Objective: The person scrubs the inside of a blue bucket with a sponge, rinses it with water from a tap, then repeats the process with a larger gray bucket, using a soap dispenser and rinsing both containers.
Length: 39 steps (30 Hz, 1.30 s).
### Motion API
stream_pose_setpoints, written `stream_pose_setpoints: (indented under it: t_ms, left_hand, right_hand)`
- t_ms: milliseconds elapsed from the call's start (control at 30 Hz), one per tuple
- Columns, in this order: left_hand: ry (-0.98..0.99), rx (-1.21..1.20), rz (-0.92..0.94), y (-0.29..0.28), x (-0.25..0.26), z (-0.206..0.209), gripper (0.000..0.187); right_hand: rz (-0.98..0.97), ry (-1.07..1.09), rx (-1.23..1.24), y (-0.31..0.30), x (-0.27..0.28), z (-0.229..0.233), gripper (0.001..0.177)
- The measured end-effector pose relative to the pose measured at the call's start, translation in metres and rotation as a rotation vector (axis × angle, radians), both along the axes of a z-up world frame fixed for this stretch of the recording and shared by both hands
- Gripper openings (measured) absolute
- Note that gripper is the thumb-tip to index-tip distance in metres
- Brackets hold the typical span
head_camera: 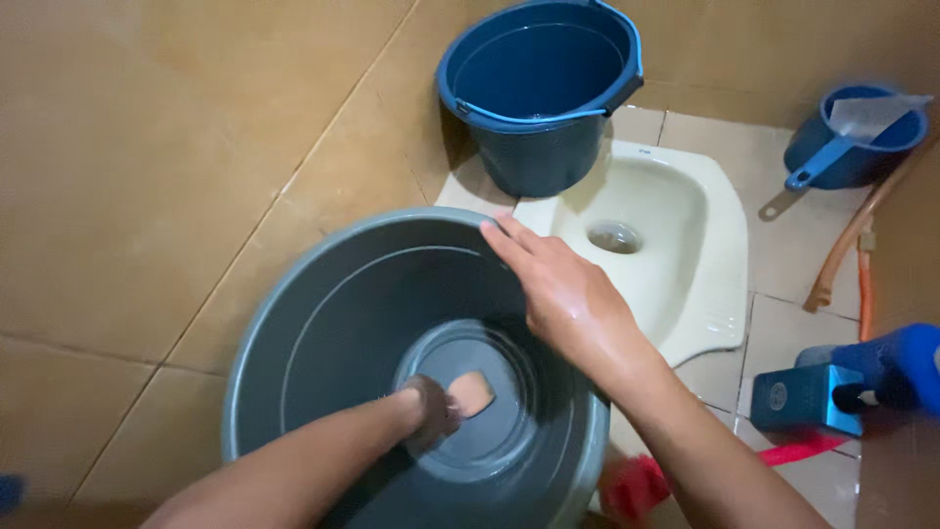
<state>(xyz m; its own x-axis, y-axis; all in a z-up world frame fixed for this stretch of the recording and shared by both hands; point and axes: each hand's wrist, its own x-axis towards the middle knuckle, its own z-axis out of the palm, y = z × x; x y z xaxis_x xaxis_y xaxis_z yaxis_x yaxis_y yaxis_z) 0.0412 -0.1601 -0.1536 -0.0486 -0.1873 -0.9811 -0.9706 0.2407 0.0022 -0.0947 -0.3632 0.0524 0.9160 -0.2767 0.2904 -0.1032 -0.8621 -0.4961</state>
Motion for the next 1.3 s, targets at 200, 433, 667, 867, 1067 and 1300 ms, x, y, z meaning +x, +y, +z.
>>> stream_pose_setpoints:
  t_ms: [200,433,667,867,1067,1300]
  left_hand:
    - [0.084,-0.272,0.249,-0.018,0.022,0.027,0.1]
    - [0.389,-0.248,-0.029,-0.025,-0.007,0.014,0.045]
    - [0.4,-0.566,-0.139,-0.025,0.023,0.011,0.071]
    - [-0.043,-0.306,-0.02,-0.029,0.001,0.025,0.094]
    - [-0.041,-0.376,-0.063,-0.015,0.026,-0.005,0.107]
    - [-0.026,-0.282,-0.081,-0.015,0.018,-0.01,0.116]
  right_hand:
    - [0.036,-0.113,-0.019,-0.004,0.0,-0.01,0.081]
    - [0.012,-0.174,0.091,-0.002,-0.002,-0.003,0.07]
    - [0.015,-0.105,0.057,-0.003,0.0,-0.004,0.066]
    - [0.025,-0.134,0.042,0.0,0.0,-0.002,0.064]
    - [0.007,-0.046,0.082,0.001,0.0,0.003,0.066]
    - [-0.02,-0.019,0.031,0.001,-0.001,0.002,0.067]
